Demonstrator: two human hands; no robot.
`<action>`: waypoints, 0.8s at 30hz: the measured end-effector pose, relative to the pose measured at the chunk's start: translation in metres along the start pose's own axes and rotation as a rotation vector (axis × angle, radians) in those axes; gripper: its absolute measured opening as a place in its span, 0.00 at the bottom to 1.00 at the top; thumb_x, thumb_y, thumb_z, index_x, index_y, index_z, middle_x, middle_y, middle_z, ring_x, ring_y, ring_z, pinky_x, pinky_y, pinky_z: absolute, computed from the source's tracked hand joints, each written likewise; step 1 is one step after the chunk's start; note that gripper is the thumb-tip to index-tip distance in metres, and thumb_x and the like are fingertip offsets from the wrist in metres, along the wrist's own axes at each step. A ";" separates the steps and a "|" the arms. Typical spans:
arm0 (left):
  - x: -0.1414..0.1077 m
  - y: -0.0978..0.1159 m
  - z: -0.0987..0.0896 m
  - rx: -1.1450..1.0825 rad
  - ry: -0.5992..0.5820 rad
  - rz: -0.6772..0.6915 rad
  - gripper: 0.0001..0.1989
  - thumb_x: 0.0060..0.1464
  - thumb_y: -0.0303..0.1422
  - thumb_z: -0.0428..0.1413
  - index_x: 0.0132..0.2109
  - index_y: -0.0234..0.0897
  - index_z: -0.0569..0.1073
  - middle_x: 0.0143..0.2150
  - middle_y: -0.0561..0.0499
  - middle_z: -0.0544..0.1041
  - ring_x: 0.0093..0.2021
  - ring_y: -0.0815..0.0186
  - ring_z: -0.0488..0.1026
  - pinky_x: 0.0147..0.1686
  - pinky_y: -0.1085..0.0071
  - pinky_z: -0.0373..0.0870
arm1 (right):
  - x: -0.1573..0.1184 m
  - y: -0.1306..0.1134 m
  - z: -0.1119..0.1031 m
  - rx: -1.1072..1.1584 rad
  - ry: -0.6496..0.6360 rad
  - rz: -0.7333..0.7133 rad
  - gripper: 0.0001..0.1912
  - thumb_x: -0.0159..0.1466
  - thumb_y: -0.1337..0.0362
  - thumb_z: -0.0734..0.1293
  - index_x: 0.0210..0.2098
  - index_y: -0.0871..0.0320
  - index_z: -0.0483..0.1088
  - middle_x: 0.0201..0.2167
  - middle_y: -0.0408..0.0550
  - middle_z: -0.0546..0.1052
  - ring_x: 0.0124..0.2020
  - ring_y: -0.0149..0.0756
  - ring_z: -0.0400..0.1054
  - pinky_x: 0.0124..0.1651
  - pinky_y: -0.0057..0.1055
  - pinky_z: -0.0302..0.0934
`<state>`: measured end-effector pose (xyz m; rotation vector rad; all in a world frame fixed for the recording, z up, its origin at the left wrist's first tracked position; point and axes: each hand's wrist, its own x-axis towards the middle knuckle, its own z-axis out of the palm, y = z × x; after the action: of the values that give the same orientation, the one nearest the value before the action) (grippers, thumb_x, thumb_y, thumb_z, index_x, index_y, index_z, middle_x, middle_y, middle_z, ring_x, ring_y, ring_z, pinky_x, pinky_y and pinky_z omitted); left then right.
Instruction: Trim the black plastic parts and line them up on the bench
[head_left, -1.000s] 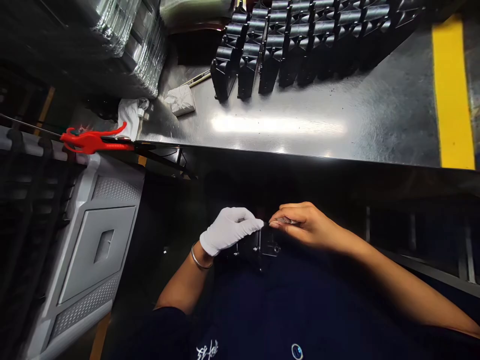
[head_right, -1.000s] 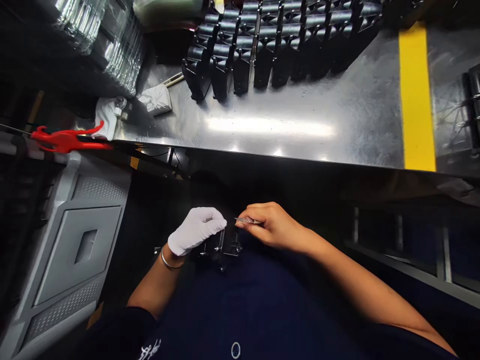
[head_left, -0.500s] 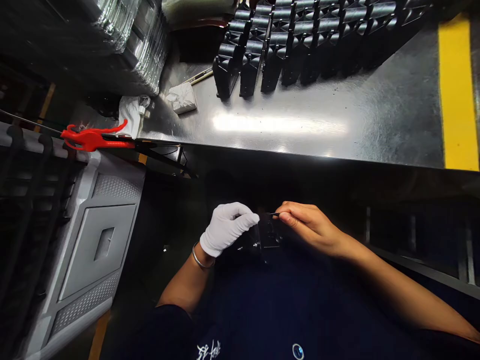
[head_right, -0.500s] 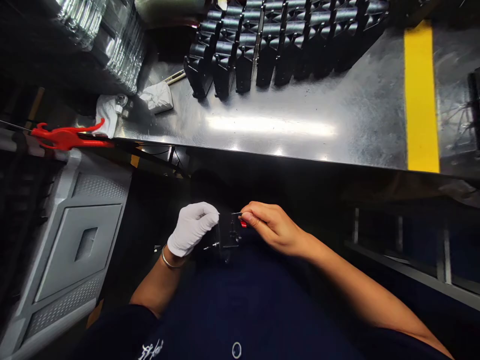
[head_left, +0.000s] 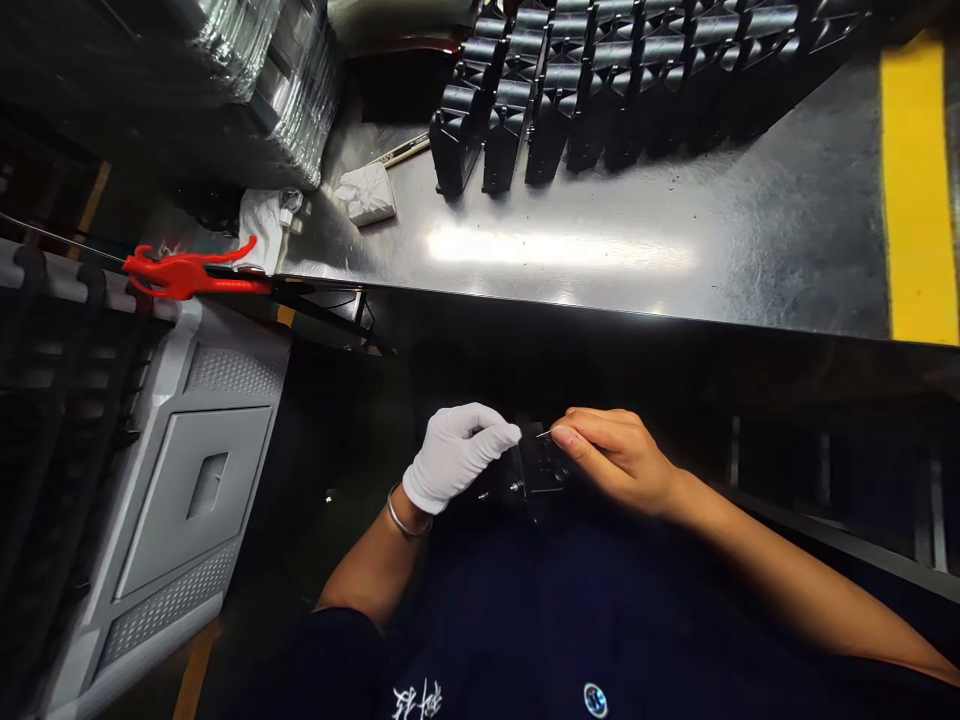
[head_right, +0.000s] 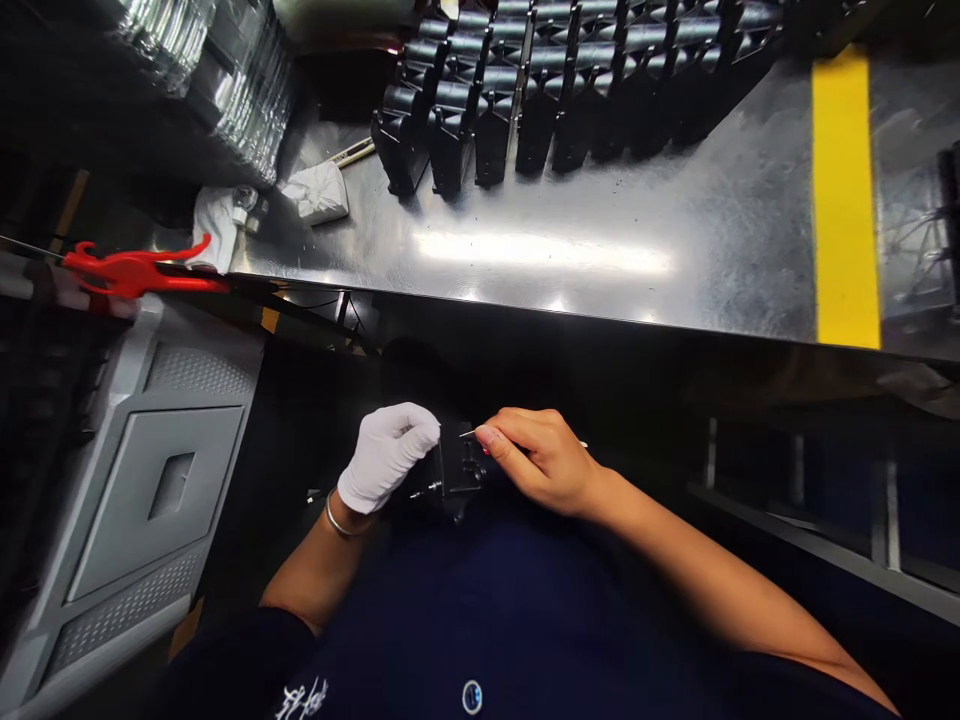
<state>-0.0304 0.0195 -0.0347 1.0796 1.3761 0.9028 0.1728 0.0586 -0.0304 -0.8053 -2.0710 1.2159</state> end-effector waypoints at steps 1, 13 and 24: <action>0.000 0.000 0.000 -0.007 0.002 -0.002 0.20 0.48 0.48 0.61 0.24 0.34 0.73 0.20 0.54 0.71 0.22 0.72 0.65 0.24 0.74 0.62 | 0.000 0.000 0.000 0.002 0.003 -0.004 0.14 0.68 0.69 0.58 0.26 0.59 0.66 0.19 0.41 0.64 0.19 0.25 0.58 0.23 0.24 0.55; 0.000 0.000 0.001 -0.034 0.010 -0.045 0.21 0.46 0.49 0.62 0.24 0.34 0.73 0.19 0.54 0.69 0.22 0.72 0.63 0.23 0.74 0.61 | 0.002 -0.001 0.001 0.009 0.018 -0.050 0.13 0.67 0.70 0.58 0.26 0.59 0.67 0.18 0.41 0.64 0.18 0.26 0.57 0.22 0.25 0.54; 0.001 0.004 0.005 -0.095 0.013 -0.073 0.21 0.44 0.48 0.63 0.23 0.34 0.72 0.19 0.55 0.68 0.21 0.73 0.61 0.22 0.75 0.60 | 0.002 -0.002 -0.002 -0.019 0.024 -0.075 0.13 0.67 0.71 0.58 0.26 0.58 0.65 0.18 0.40 0.63 0.18 0.26 0.56 0.22 0.25 0.53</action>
<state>-0.0254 0.0215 -0.0314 0.9470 1.3617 0.9135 0.1727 0.0601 -0.0277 -0.7401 -2.0774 1.1422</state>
